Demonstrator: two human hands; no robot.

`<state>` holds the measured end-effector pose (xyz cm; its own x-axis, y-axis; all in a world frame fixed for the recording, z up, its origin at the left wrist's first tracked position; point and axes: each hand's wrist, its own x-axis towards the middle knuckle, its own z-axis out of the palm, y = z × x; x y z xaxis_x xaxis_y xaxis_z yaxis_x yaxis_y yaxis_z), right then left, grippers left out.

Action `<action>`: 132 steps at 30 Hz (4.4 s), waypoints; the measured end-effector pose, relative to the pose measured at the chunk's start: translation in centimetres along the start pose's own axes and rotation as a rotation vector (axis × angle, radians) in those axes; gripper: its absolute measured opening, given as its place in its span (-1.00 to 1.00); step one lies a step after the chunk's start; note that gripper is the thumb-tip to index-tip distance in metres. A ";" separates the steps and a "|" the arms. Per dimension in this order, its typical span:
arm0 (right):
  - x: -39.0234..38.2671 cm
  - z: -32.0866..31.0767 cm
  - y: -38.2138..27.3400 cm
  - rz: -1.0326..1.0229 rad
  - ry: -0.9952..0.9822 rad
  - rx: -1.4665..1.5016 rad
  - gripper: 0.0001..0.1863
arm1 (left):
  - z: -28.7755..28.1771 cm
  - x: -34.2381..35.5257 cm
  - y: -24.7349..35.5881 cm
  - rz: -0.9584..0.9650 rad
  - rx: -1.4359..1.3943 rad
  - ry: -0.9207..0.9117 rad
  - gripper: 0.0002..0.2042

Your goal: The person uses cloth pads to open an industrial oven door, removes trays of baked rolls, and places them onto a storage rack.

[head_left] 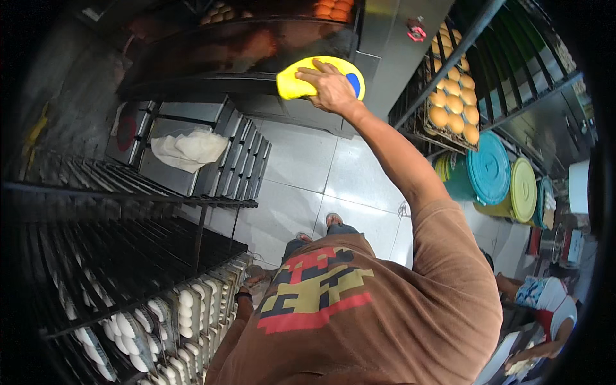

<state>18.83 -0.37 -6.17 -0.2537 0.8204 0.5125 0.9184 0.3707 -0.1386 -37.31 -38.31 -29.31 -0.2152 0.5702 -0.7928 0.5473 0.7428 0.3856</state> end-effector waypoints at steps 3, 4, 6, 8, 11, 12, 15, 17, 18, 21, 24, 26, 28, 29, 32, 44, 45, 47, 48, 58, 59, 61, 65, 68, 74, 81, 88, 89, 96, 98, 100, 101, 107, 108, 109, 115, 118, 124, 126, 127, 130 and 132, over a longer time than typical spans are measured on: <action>0.2 -1.1 -1.1 0.005 -0.016 0.002 -0.35 | 0.5 -0.6 -2.4 -0.033 -0.056 0.021 -0.60; 0.5 -0.9 -0.9 0.029 -0.030 0.011 -0.29 | 0.6 -0.7 -2.9 -0.038 -0.067 0.025 -0.60; 1.0 -0.9 -1.2 0.051 -0.055 -0.009 -0.29 | 1.0 -0.9 -4.0 -0.049 -0.084 0.030 -0.61; 1.6 -0.9 -1.4 0.075 -0.088 -0.053 -0.29 | 1.7 -0.7 -4.9 -0.053 -0.115 0.033 -0.61; 1.7 -1.2 -1.7 0.082 -0.106 -0.091 -0.29 | 2.6 -0.6 -5.8 -0.057 -0.149 0.033 -0.61; 1.5 -1.0 -1.7 0.074 -0.089 -0.099 -0.30 | 2.8 -0.6 -6.1 -0.064 -0.158 0.035 -0.61; 1.6 -1.0 -1.4 0.027 -0.075 -0.084 -0.31 | 3.5 -0.4 -6.9 -0.070 -0.182 0.044 -0.61; 1.6 -0.9 -1.5 0.009 -0.096 -0.090 -0.26 | 3.9 -0.5 -7.6 -0.079 -0.196 0.048 -0.61; 1.5 -1.1 -1.7 0.020 -0.120 -0.081 -0.24 | 3.9 -0.5 -7.7 -0.076 -0.197 0.048 -0.62; 1.5 -1.2 -1.6 0.026 -0.162 -0.054 -0.14 | 4.1 -0.5 -8.0 -0.078 -0.208 0.055 -0.62; 2.0 -1.0 -0.6 0.048 -0.207 0.006 0.00 | 4.2 -0.3 -8.1 -0.068 -0.223 0.060 -0.62; 1.9 -0.6 0.0 0.063 -0.211 0.003 -0.01 | 4.3 0.3 -7.7 -0.042 -0.230 0.061 -0.62; 2.1 -0.6 -0.8 0.072 -0.206 -0.041 -0.08 | 4.4 0.5 -6.7 -0.006 -0.263 0.073 -0.62; 2.1 -0.7 -0.9 0.074 -0.204 -0.048 -0.08 | 4.6 1.1 -5.9 0.037 -0.286 0.073 -0.62; 2.0 -0.9 -1.9 0.065 -0.148 -0.068 -0.27 | 4.8 2.8 -1.7 0.217 -0.439 0.117 -0.62; 1.3 0.3 0.0 0.041 -0.123 -0.036 -0.40 | -2.6 0.8 15.6 0.402 -1.620 -0.496 -0.51; 1.3 0.3 -0.1 0.051 -0.135 -0.023 -0.41 | -3.2 0.0 17.2 0.462 -1.651 -0.459 -0.52; 1.3 0.2 -1.1 0.082 -0.125 -0.036 -0.39 | -4.2 -1.2 19.5 0.560 -1.699 -0.389 -0.52; 1.4 0.0 -1.6 0.117 -0.112 -0.049 -0.37 | -4.6 -1.8 20.3 0.600 -1.716 -0.359 -0.53; 1.4 0.6 -2.5 0.112 -0.082 -0.215 -0.22 | -2.7 -4.7 21.5 0.614 -1.722 -0.351 -0.56; 1.4 0.6 -2.6 0.120 -0.070 -0.226 -0.22 | -2.5 -4.8 21.3 0.604 -1.715 -0.363 -0.56; 1.4 0.5 -3.3 0.139 -0.078 -0.256 -0.22 | -2.0 -5.0 21.5 0.595 -1.702 -0.393 -0.57; 1.4 0.0 -3.5 0.132 -0.087 -0.277 -0.22 | -2.1 -4.6 22.8 0.614 -1.684 -0.432 -0.58; 1.3 0.1 -3.6 0.114 -0.083 -0.267 -0.23 | -2.3 -4.5 23.9 0.613 -1.671 -0.435 -0.59; 1.1 -0.3 -2.7 0.096 -0.076 -0.249 -0.19 | -2.7 -4.6 25.4 0.634 -1.652 -0.442 -0.61; 1.3 -0.1 -2.4 0.095 -0.059 -0.143 -0.24 | -2.9 -5.3 25.9 0.640 -1.625 -0.426 -0.63; 1.2 0.4 -1.7 0.105 0.037 -0.034 -0.47 | -3.6 -5.8 26.6 0.682 -1.605 -0.397 -0.65; 0.9 0.5 -1.2 0.102 0.094 -0.022 -0.51 | -3.6 -6.0 26.7 0.688 -1.601 -0.400 -0.65; 1.9 -6.8 -1.5 0.302 0.060 0.003 -0.76 | -3.8 -4.8 27.5 0.715 -1.584 -0.350 -0.67; 4.4 -11.4 -0.9 0.245 0.209 -0.052 -0.76 | -4.1 -4.4 27.5 0.733 -1.593 -0.305 -0.68; 6.1 -16.2 3.3 0.253 0.278 -0.229 -0.71 | -3.8 -3.9 28.3 0.737 -1.583 -0.309 -0.68; 6.9 -18.8 4.7 0.299 0.317 -0.280 -0.67 | -3.7 -3.9 28.8 0.742 -1.572 -0.315 -0.69; 9.8 -32.4 10.5 0.384 0.431 -0.546 -0.66 | -2.5 -3.4 30.6 0.741 -1.532 -0.293 -0.70; 10.7 -33.2 10.9 0.382 0.444 -0.560 -0.65 | -2.5 -3.4 30.5 0.730 -1.523 -0.278 -0.70; 11.5 -34.1 11.3 0.381 0.456 -0.575 -0.64 | -2.5 -3.3 30.8 0.725 -1.503 -0.262 -0.71; 16.1 -36.9 15.8 0.465 0.333 -0.761 -0.55 | -2.6 -3.3 32.5 0.741 -1.407 -0.132 -0.72; 16.2 -37.7 14.7 0.467 0.316 -0.805 -0.39 | -2.7 -4.1 33.8 0.749 -1.426 -0.118 -0.73; 14.6 -38.9 17.6 0.290 0.376 -0.653 -0.47 | -2.0 -4.0 38.6 0.800 -1.435 -0.164 -0.74; 15.5 -38.8 18.1 0.334 0.307 -0.632 -0.49 | -2.3 -4.1 39.7 0.818 -1.450 -0.147 -0.75; 15.6 -38.9 18.5 0.297 0.258 -0.701 -0.46 | -2.2 -3.9 40.5 0.831 -1.452 -0.143 -0.75; 15.6 -38.8 17.5 0.531 0.238 -0.399 -0.35 | -2.4 -3.6 42.7 0.863 -1.453 -0.125 -0.75; 15.0 -40.0 22.7 0.332 0.196 -0.741 -0.57 | -2.4 -3.4 44.4 0.884 -1.447 -0.134 -0.76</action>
<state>48.03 2.94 32.29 0.0603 0.7203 0.6910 0.9153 -0.3160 0.2496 -14.24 -6.47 -8.38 -0.1655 0.9790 -0.1190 -0.6923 -0.0294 0.7211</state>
